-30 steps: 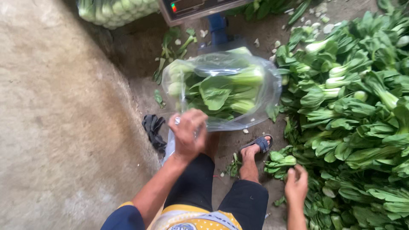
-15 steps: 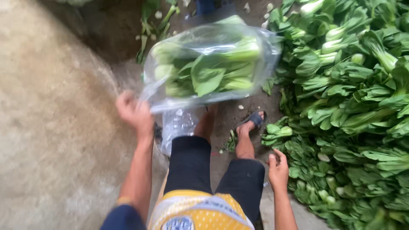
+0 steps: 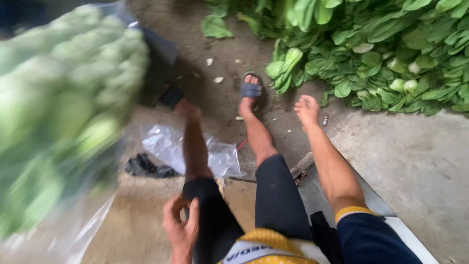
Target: The person sits on the floor and packs bok choy into a clear plastic bag. They repeatedly pick bunches from a large pile, place them into the bag, and adjust the contents to fit more.
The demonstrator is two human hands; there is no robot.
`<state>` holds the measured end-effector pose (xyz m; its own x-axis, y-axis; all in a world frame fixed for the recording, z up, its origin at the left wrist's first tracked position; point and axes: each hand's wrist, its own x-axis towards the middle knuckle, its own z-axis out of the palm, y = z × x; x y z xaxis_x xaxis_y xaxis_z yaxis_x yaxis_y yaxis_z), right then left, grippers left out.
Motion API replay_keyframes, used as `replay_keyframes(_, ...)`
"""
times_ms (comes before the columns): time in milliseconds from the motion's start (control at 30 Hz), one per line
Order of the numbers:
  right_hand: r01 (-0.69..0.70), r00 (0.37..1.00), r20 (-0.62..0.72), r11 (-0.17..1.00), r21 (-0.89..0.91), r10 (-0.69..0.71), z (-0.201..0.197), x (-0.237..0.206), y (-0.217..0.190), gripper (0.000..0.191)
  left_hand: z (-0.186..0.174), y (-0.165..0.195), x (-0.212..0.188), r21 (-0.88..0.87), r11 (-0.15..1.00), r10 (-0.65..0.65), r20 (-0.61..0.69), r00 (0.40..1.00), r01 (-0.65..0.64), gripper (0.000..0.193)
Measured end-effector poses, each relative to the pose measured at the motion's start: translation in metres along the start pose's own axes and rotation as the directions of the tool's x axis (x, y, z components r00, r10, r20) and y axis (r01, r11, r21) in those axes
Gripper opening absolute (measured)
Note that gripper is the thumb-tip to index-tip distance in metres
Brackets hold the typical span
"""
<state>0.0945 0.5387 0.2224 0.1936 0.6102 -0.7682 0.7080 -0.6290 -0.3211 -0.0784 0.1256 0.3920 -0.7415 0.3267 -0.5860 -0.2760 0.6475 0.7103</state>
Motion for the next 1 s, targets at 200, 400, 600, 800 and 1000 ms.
replay_keyframes(200, 0.256, 0.939, -0.174, 0.942, -0.214, -0.295, 0.036, 0.206, 0.054, 0.044, 0.113, -0.11, -0.015, -0.156, 0.987, -0.064, -0.094, 0.994, 0.049, 0.053)
replay_keyframes(400, 0.121, 0.988, -0.109, 0.99, 0.074, -0.112, 0.096, 0.262, 0.079, 0.066, 0.119, -0.16, -0.02, -0.289, 0.957, -0.072, -0.104, 0.992, 0.039, 0.053)
replay_keyframes(600, 0.655, 0.664, 0.362, 0.743, 0.142, -0.654, 0.082, 0.131, 0.055, 0.055, 0.117, -0.038, 0.015, 0.07, 0.988, -0.134, -0.002, 0.991, 0.134, 0.054)
replay_keyframes(800, 0.647, 0.09, 0.748, 0.61, 0.458, -0.657, 0.057, -0.149, -0.068, 0.084, 0.047, 0.118, 0.085, 0.153, 0.876, 0.419, 0.227, 0.879, -0.457, 0.1)
replay_keyframes(1000, 0.74, -0.465, 0.687, 0.181, 0.647, -0.558, 0.104, -0.328, -0.253, 0.075, -0.134, 0.213, 0.057, -0.16, 0.92, 0.384, 0.175, 0.907, -0.358, 0.088)
